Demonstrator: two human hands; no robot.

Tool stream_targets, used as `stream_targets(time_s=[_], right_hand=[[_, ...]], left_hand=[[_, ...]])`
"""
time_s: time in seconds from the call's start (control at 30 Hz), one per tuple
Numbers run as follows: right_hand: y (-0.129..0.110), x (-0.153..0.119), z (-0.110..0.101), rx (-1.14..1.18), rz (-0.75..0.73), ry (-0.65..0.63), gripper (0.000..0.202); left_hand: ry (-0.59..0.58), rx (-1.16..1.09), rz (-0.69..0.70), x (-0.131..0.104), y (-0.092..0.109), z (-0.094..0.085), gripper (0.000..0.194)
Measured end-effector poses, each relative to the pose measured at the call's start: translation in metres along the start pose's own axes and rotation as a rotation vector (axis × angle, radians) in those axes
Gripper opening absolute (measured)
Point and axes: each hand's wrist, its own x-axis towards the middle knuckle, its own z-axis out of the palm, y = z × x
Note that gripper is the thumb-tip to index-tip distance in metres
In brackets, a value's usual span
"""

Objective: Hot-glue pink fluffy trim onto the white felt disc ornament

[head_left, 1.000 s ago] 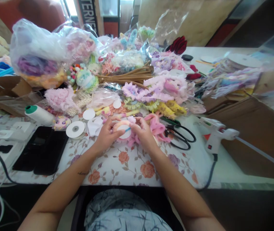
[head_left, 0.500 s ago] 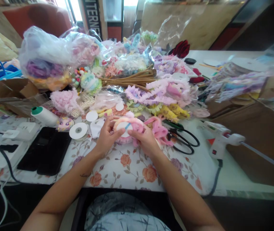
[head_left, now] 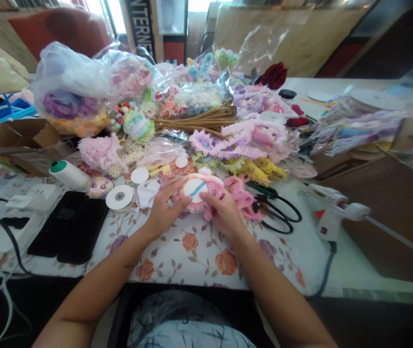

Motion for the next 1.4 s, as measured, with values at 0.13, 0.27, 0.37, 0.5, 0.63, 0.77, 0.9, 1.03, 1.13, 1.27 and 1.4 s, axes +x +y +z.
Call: stream_targets(time_s=[0.13,0.27,0.37,0.5,0.63,0.77,0.9,1.03,1.13,1.27,1.4], right_hand=[[0.002,0.000,-0.001,0.007,-0.013,0.018,0.027],[0.004,0.000,-0.002,0.034,-0.007,0.029,0.029],[0.005,0.000,-0.003,0.075,-0.012,0.037,0.030],[0.005,0.001,-0.004,0.074,-0.017,0.049,0.028],[0.005,0.002,-0.003,0.041,-0.021,0.047,0.030],[0.006,0.001,-0.003,-0.036,-0.033,0.014,0.043],[0.007,0.000,-0.004,-0.062,-0.026,-0.035,0.048],[0.008,0.001,-0.005,-0.011,-0.002,-0.013,0.036],[0.009,0.001,-0.006,0.031,0.024,0.021,0.032],[0.010,0.001,-0.008,0.006,0.038,0.035,0.033],[0.009,0.000,-0.008,-0.060,0.037,0.022,0.035]], left_hand=[[-0.014,-0.014,-0.021,0.000,0.000,0.001,0.043],[-0.005,-0.078,-0.058,0.000,-0.005,0.003,0.046],[-0.016,-0.116,-0.061,0.000,-0.008,0.006,0.046],[-0.062,-0.135,-0.068,-0.002,-0.009,0.007,0.048],[-0.056,-0.217,-0.080,-0.002,-0.009,0.006,0.061],[-0.027,-0.278,-0.061,0.002,-0.008,0.001,0.068],[-0.086,-0.095,0.048,0.005,-0.008,-0.003,0.051],[-0.131,-0.118,0.018,0.001,-0.010,0.001,0.056],[-0.156,-0.148,-0.050,-0.003,-0.013,0.004,0.059],[-0.188,-0.167,-0.107,-0.002,-0.014,0.004,0.055],[-0.167,-0.190,-0.075,0.003,-0.011,0.000,0.046]])
